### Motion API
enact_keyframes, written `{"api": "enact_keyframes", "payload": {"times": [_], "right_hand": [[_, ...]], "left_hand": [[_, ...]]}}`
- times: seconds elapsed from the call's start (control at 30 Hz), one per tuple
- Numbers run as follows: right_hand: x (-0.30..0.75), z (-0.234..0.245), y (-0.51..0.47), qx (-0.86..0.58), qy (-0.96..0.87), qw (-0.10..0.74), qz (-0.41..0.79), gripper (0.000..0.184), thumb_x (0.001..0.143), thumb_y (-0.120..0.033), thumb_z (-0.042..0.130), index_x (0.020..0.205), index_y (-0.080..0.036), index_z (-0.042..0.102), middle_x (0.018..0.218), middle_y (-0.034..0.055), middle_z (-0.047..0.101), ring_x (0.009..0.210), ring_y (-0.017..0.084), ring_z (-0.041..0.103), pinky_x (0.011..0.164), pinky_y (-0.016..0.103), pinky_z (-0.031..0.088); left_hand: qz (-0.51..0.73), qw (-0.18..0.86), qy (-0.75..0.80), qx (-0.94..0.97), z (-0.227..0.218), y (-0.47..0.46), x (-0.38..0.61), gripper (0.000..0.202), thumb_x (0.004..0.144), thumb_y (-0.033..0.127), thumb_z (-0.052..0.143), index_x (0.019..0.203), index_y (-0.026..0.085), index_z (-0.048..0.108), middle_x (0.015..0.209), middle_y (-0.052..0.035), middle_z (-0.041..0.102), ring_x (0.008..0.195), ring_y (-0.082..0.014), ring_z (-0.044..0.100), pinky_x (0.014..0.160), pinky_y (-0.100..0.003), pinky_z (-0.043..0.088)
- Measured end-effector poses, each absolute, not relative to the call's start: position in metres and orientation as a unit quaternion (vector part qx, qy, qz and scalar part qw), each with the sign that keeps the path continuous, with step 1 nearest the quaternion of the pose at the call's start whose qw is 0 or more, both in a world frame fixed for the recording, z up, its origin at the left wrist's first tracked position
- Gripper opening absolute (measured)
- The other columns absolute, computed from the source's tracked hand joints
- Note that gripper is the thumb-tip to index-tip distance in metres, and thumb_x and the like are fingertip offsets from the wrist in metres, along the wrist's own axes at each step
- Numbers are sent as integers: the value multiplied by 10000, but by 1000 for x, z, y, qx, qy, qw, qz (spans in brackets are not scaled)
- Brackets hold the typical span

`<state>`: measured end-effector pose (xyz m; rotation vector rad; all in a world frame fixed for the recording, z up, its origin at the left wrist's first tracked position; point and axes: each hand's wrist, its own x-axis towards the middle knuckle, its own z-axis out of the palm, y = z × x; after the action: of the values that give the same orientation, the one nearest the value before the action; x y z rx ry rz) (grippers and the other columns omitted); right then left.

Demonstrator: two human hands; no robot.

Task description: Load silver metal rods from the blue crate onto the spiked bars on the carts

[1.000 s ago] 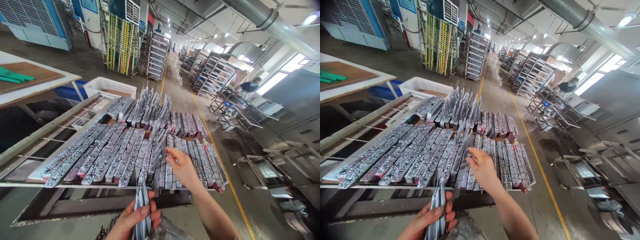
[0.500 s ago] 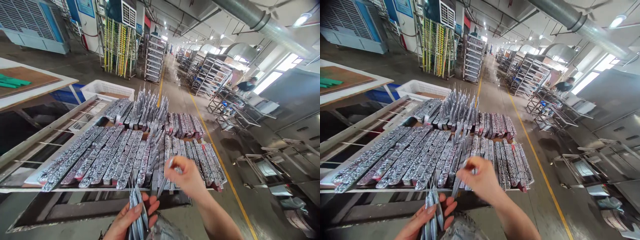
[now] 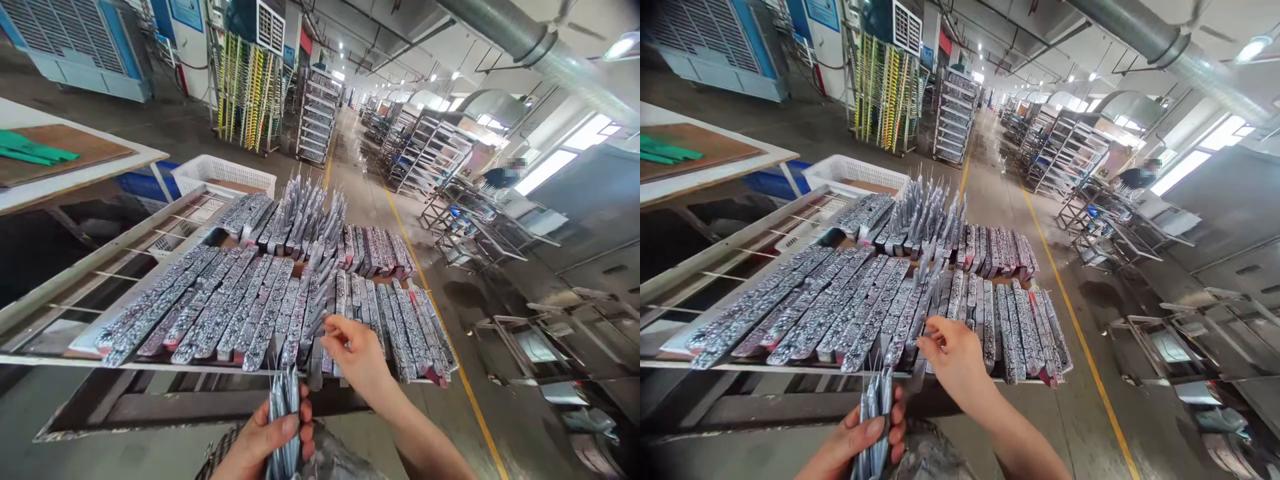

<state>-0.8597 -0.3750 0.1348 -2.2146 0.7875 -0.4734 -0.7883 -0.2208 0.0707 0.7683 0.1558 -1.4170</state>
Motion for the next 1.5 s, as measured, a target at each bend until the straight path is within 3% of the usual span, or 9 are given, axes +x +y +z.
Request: {"api": "enact_keyframes", "payload": {"times": [0.13, 0.4, 0.57, 0.7, 0.83, 1.03, 1.17, 1.27, 1.5], "right_hand": [[-844, 131, -375, -882, 308, 313, -171, 164, 774, -276, 551, 897, -200, 627, 769, 2, 643, 694, 132, 573, 619, 213, 403], [-835, 126, -370, -878, 328, 252, -241, 117, 740, -284, 566, 746, -180, 619, 670, 5, 611, 636, 134, 545, 582, 216, 397], [-852, 167, -366, -836, 297, 356, -295, 139, 780, -261, 513, 845, -191, 614, 781, 1, 630, 704, 128, 565, 658, 216, 425], [-859, 180, -351, -833, 224, 496, -103, 112, 744, -196, 535, 803, -202, 630, 702, -34, 619, 645, 110, 559, 600, 190, 423], [-851, 149, -328, -810, 238, 536, -14, 170, 706, -112, 525, 808, -210, 622, 628, -63, 579, 565, 85, 529, 522, 162, 401], [-858, 133, -333, -823, 279, 481, -110, 301, 725, -178, 546, 1014, -248, 592, 785, -35, 635, 637, 101, 578, 582, 183, 454], [-860, 134, -367, -823, 341, 400, -215, 259, 779, -277, 516, 1012, -206, 606, 868, 27, 656, 752, 144, 601, 643, 222, 468], [-848, 129, -382, -843, 341, 355, -218, 250, 774, -279, 525, 1002, -209, 599, 875, 18, 651, 729, 141, 596, 640, 225, 455], [-822, 127, -380, -894, 325, 232, -207, 146, 788, -278, 511, 834, -185, 613, 735, 7, 626, 678, 139, 549, 603, 222, 385]], "left_hand": [[-628, 692, 109, 339, 76, -216, -785, 455, 520, 160, 769, 949, 178, 619, 665, -3, 602, 583, -131, 570, 571, -302, 511], [-626, 674, 160, 358, 76, -211, -779, 330, 525, 116, 758, 827, 140, 626, 732, -45, 677, 629, -175, 635, 620, -336, 529], [-632, 668, 178, 350, 73, -210, -773, 336, 560, 93, 734, 868, 142, 609, 782, -64, 703, 688, -202, 660, 652, -353, 534], [-647, 670, 169, 322, 66, -208, -772, 351, 594, 138, 728, 919, 146, 597, 876, -100, 709, 819, -241, 654, 725, -376, 522], [-637, 701, 131, 294, 59, -207, -776, 453, 538, 235, 772, 953, 156, 607, 850, -92, 711, 711, -221, 663, 702, -351, 520], [-630, 692, 126, 328, 65, -211, -780, 394, 477, 166, 795, 842, 153, 647, 751, -46, 705, 609, -178, 641, 633, -323, 525], [-628, 678, 130, 359, 67, -212, -779, 394, 478, 171, 793, 846, 140, 655, 737, -59, 707, 592, -174, 635, 593, -301, 524], [-640, 668, 120, 362, 68, -210, -778, 355, 501, 205, 785, 819, 103, 664, 681, -85, 700, 575, -171, 632, 585, -279, 518], [-642, 687, 151, 305, 74, -204, -774, 345, 561, 127, 725, 893, 164, 637, 863, -78, 711, 742, -253, 657, 704, -423, 522]]}}
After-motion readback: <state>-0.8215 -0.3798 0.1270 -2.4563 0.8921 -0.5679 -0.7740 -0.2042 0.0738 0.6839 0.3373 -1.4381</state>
